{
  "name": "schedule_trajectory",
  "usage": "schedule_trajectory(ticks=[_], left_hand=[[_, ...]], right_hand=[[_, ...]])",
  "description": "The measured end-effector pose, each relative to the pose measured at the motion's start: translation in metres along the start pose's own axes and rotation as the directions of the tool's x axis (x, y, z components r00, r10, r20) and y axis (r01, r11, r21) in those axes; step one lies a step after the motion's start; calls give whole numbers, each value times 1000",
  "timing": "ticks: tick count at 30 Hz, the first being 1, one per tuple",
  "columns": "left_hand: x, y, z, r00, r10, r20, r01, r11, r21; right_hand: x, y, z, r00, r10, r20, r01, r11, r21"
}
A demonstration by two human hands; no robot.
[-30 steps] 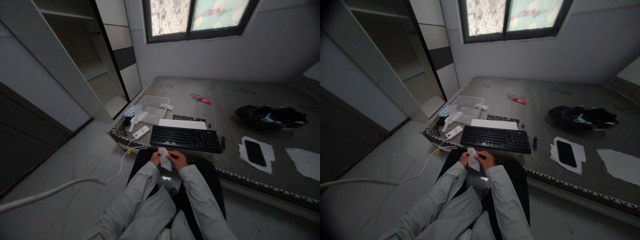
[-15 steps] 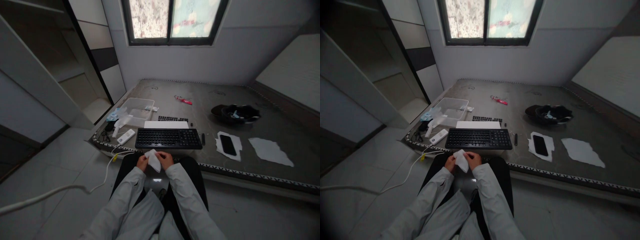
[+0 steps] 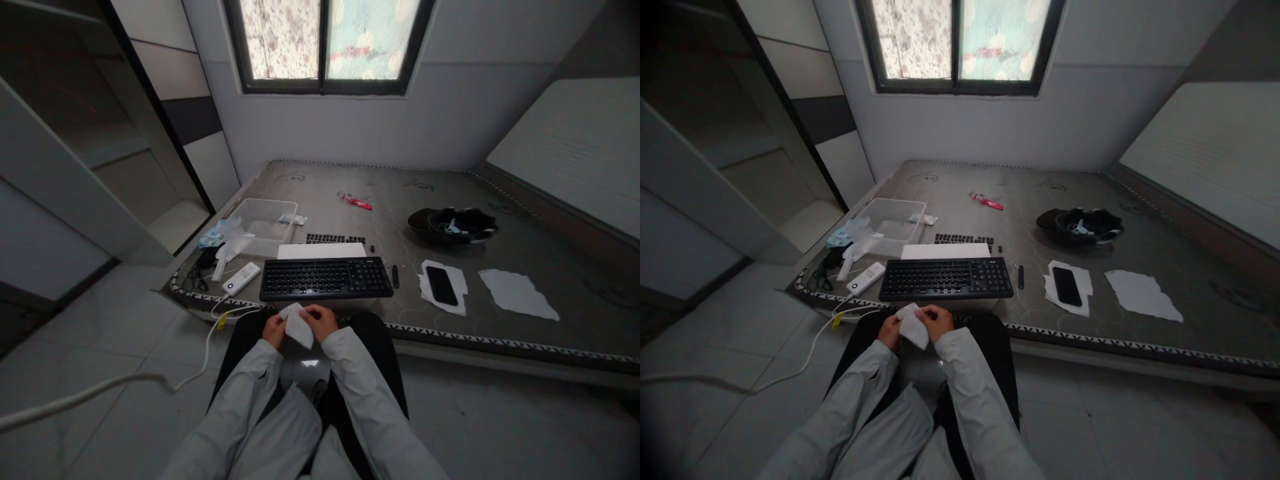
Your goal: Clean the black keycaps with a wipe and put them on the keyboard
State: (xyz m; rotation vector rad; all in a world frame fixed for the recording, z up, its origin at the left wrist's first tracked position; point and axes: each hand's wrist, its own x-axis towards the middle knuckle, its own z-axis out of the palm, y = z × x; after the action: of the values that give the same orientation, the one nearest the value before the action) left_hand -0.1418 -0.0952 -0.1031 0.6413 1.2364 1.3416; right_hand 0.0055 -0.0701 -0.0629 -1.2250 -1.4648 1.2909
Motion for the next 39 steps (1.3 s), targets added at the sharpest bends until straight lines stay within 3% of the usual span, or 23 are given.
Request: schedule_trajectory(ticks=[6,9,19,25,31,39], left_hand=[[-2,-1,4,998,23,55,-24,1000,13],[-4,2,4,998,22,64,-25,999,46],[-8,11,1,998,-7,55,3,997,76],[-6,10,1,1000,18,25,-20,997,76],[-10,13,4,999,1,34,-4,996,92],[-5,8,4,1000,22,3,-22,995,99]], right_hand=[[4,5,1,993,119,24,-121,966,229],[3,5,0,992,102,70,-113,976,184],[-4,-7,-5,981,-95,168,96,995,3],[-1,-1,-5,995,-33,99,42,995,-86],[2,12,1,993,88,84,-91,995,41],[5,16,-1,996,64,68,-67,996,52]])
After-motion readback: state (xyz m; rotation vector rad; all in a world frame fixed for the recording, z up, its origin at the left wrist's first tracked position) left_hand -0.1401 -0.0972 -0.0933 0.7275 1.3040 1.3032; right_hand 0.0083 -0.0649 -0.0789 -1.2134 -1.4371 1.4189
